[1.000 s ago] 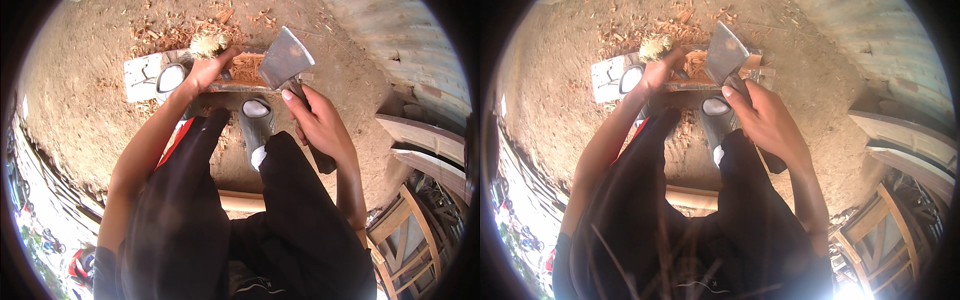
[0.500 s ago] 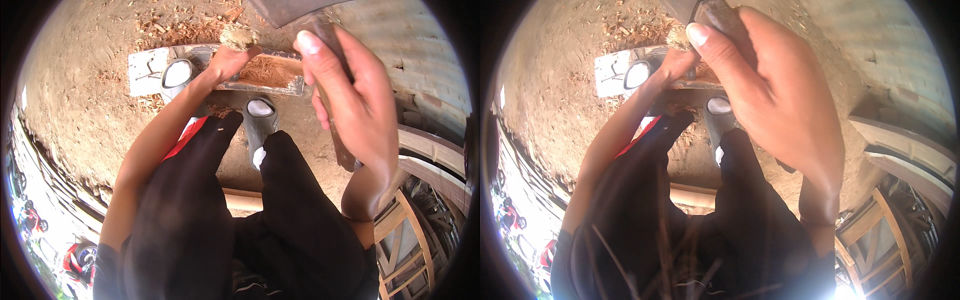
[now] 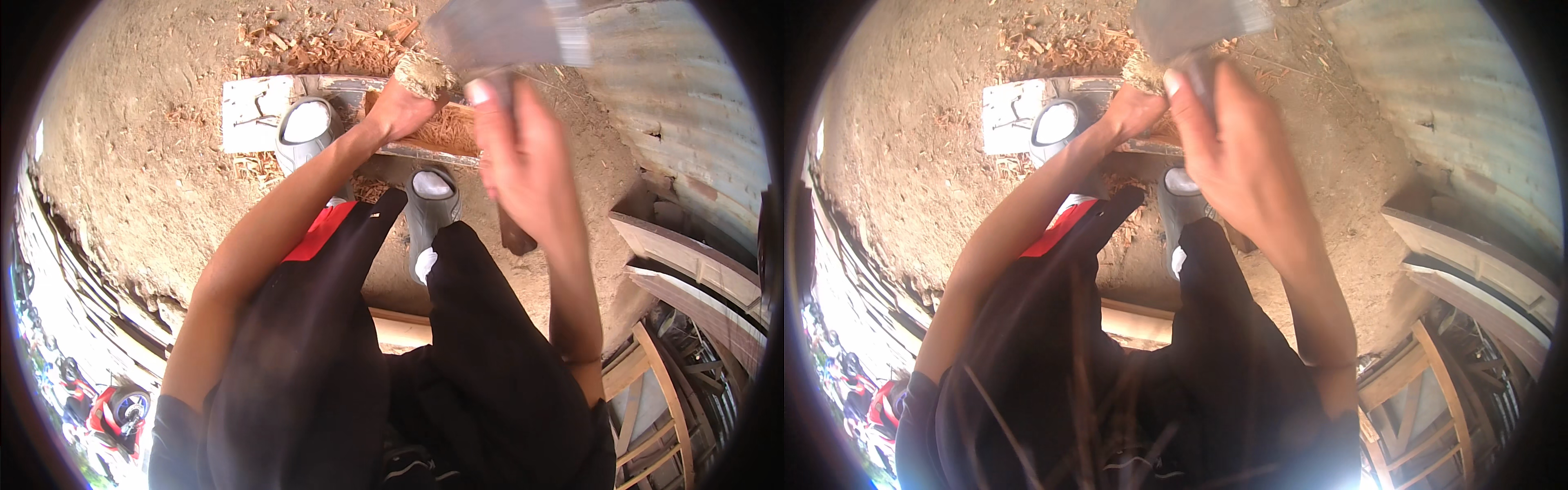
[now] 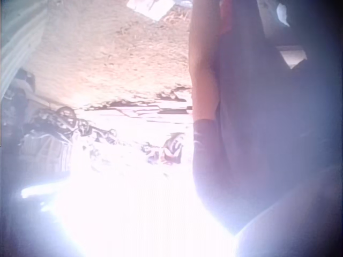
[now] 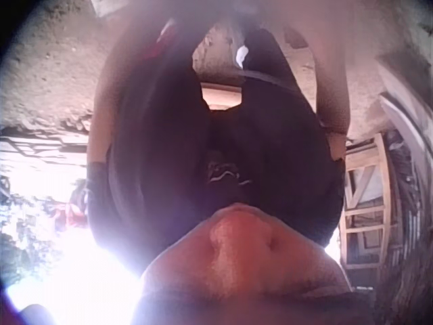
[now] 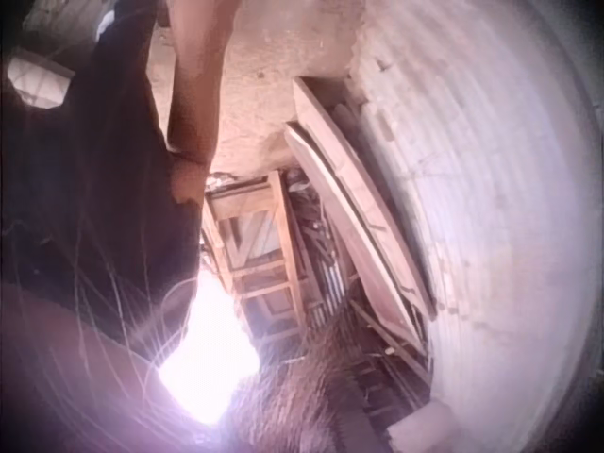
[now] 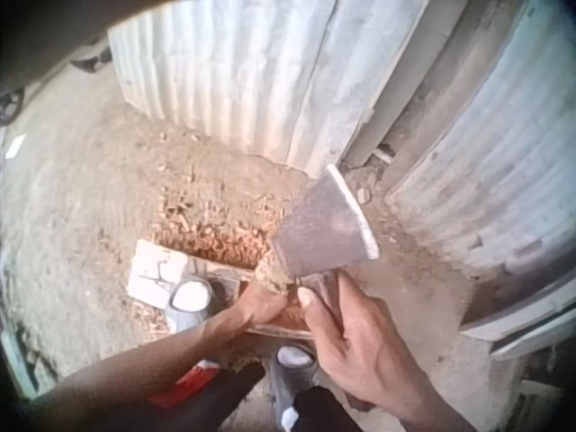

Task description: The person uses a small axe to repeatedly strike and shape a piece of wood resting on a wooden block. Wood shavings accumulate around the work area as the person continues to carve the wood.

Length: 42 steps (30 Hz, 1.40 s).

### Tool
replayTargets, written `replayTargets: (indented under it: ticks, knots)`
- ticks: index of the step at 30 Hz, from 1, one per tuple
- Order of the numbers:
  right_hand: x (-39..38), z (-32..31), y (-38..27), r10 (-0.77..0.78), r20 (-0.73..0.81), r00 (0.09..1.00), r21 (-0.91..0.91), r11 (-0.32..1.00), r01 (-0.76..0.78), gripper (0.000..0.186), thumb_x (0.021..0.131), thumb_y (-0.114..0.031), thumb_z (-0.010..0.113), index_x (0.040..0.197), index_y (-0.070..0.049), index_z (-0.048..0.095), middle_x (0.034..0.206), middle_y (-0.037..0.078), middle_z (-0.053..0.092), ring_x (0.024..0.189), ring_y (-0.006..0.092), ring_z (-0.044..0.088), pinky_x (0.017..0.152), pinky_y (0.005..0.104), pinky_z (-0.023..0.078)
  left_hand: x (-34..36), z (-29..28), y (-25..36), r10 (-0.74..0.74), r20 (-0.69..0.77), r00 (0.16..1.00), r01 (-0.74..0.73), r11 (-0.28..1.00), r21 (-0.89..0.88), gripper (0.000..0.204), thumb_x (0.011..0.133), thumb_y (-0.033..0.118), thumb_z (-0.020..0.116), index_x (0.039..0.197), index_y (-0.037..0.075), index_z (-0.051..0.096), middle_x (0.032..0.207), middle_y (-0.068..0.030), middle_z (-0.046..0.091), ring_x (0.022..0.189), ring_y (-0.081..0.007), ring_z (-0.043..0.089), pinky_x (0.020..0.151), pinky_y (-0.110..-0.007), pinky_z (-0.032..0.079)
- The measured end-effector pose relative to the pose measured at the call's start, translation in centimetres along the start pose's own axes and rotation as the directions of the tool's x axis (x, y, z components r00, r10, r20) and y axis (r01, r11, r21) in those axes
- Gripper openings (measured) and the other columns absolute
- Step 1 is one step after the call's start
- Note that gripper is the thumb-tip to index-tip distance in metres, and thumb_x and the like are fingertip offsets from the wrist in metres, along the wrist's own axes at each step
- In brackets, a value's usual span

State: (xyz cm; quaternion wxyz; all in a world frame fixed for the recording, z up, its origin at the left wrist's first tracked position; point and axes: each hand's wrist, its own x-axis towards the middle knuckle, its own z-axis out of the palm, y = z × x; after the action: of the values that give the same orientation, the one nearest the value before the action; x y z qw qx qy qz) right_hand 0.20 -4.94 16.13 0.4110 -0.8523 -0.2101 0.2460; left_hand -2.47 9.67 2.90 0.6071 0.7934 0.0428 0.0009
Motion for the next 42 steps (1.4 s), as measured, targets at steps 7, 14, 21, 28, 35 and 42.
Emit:
replayTargets:
  ticks: [7, 14, 21, 28, 35, 42]
  knots:
    - [1.0, -0.9, -0.4, 0.218, 0.201, 0.955, -0.076, 0.975, -0.206, 0.032, 0.106, -0.035, 0.053, 0.096, -0.005, 0.055, 0.068, -0.002, 0.049, 0.049, 0.0072, 0.049, 0.043, 0.0252, 0.040, -1.6, 1.0, -5.8, 0.127, 0.053, 0.991, -0.134, 0.977, 0.164, 0.033, 0.089, 0.021, 0.063, 0.119, 0.006, 0.062, 0.117, -0.0167, 0.065, 0.114, -0.0358, 0.059, 0.099, -0.044, 0.047]
    - [-0.8, -1.5, -1.0, 0.303, 0.205, 0.931, 0.125, 0.935, -0.331, 0.040, 0.104, -0.036, 0.056, 0.087, 0.000, 0.054, 0.060, 0.007, 0.052, 0.048, 0.0130, 0.052, 0.047, 0.0315, 0.041, -5.3, 1.0, -6.7, 0.205, 0.401, 0.893, -0.265, 0.959, 0.099, 0.018, 0.086, 0.021, 0.064, 0.082, 0.004, 0.059, 0.080, -0.0130, 0.063, 0.081, -0.0313, 0.064, 0.075, -0.044, 0.050]
    - [-2.6, -1.0, 1.6, 0.217, 0.207, 0.954, -0.015, 0.976, -0.219, 0.044, 0.104, -0.039, 0.055, 0.085, 0.001, 0.052, 0.061, 0.010, 0.053, 0.050, 0.0153, 0.051, 0.052, 0.0344, 0.042, -5.6, 0.0, -6.2, 0.238, 0.435, 0.868, -0.454, 0.735, 0.503, 0.024, 0.089, 0.026, 0.065, 0.090, 0.002, 0.066, 0.085, -0.0167, 0.066, 0.084, -0.0342, 0.065, 0.078, -0.046, 0.052]
    - [-3.0, -1.9, 1.0, 0.305, 0.258, 0.917, 0.086, 0.938, -0.336, 0.033, 0.107, -0.034, 0.051, 0.091, -0.005, 0.051, 0.071, -0.001, 0.048, 0.048, 0.0073, 0.048, 0.043, 0.0246, 0.040, -1.1, -3.4, -2.4, -0.492, 0.029, 0.870, 0.487, 0.847, -0.214, 0.036, 0.087, 0.040, 0.070, 0.102, 0.008, 0.072, 0.093, -0.0042, 0.068, 0.086, -0.0168, 0.061, 0.077, -0.033, 0.048]
    - [-2.3, -1.7, 0.8, 0.346, 0.301, 0.889, 0.040, 0.927, -0.374, 0.033, 0.107, -0.035, 0.051, 0.092, -0.005, 0.052, 0.071, -0.001, 0.048, 0.049, 0.0074, 0.048, 0.044, 0.0252, 0.040, -0.3, -2.9, -4.2, -0.438, 0.024, 0.899, 0.424, 0.855, -0.297, 0.018, 0.086, 0.020, 0.070, 0.089, 0.003, 0.068, 0.068, -0.0016, 0.059, 0.059, -0.0107, 0.053, 0.053, -0.031, 0.044]
    - [-1.9, -1.0, 0.6, 0.331, 0.281, 0.901, 0.060, 0.931, -0.361, 0.043, 0.105, -0.041, 0.052, 0.087, -0.003, 0.052, 0.054, 0.003, 0.047, 0.046, 0.0131, 0.051, 0.046, 0.0311, 0.041, 0.0, -2.1, -2.1, -0.445, -0.043, 0.895, 0.417, 0.865, -0.279, 0.023, 0.090, 0.027, 0.061, 0.087, 0.005, 0.066, 0.069, -0.0025, 0.058, 0.061, -0.0131, 0.051, 0.055, -0.031, 0.041]
